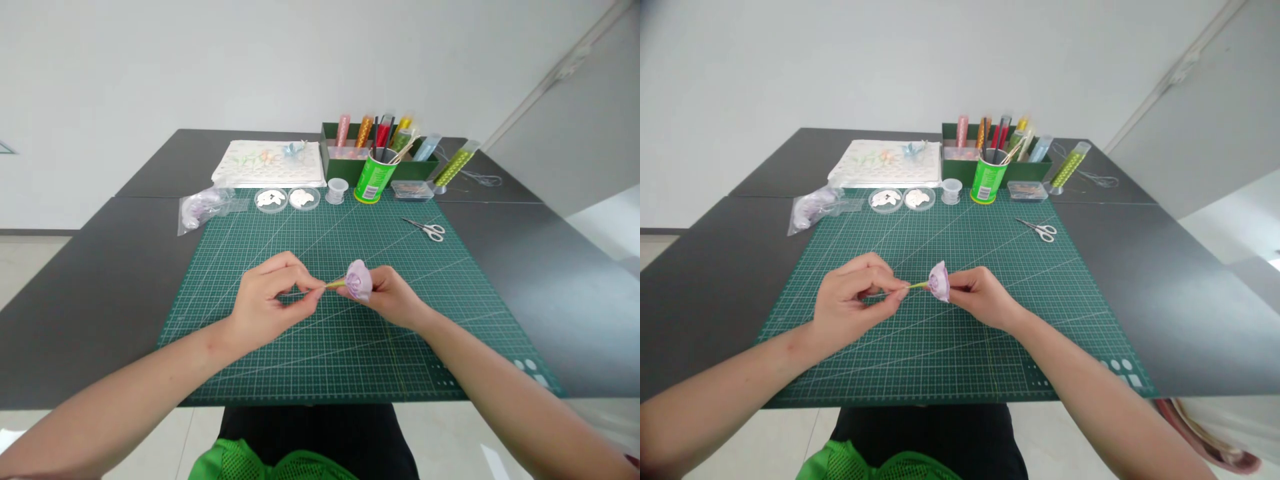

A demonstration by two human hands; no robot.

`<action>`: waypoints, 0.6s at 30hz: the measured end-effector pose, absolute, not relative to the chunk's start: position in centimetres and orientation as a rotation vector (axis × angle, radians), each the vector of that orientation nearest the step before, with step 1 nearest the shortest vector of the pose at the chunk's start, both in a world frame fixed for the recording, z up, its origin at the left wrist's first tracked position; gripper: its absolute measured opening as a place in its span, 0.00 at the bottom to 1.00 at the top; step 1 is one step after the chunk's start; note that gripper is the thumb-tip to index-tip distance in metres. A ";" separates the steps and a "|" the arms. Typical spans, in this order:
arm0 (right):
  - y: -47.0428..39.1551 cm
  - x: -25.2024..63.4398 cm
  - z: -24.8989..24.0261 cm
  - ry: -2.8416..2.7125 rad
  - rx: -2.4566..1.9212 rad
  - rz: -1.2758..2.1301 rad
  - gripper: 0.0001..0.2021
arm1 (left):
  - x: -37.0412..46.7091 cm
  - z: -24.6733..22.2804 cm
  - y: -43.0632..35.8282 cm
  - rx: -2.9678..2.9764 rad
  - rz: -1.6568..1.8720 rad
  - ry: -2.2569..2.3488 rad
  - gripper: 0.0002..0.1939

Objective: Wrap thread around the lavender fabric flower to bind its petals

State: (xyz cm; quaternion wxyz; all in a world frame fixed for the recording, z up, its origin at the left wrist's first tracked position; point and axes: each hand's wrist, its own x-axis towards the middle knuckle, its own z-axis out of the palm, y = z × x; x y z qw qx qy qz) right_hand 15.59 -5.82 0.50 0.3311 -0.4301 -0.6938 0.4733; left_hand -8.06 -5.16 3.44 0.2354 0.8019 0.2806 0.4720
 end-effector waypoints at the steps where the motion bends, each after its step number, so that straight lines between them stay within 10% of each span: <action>1: -5.9 15.6 0.6 -1.832 -1.128 1.257 0.15 | -8.1 3.4 -4.9 2.199 1.305 0.817 0.05; 18: -7.4 15.6 1.6 -2.083 -0.731 1.286 0.13 | -8.0 2.5 -3.0 2.112 1.132 1.124 0.06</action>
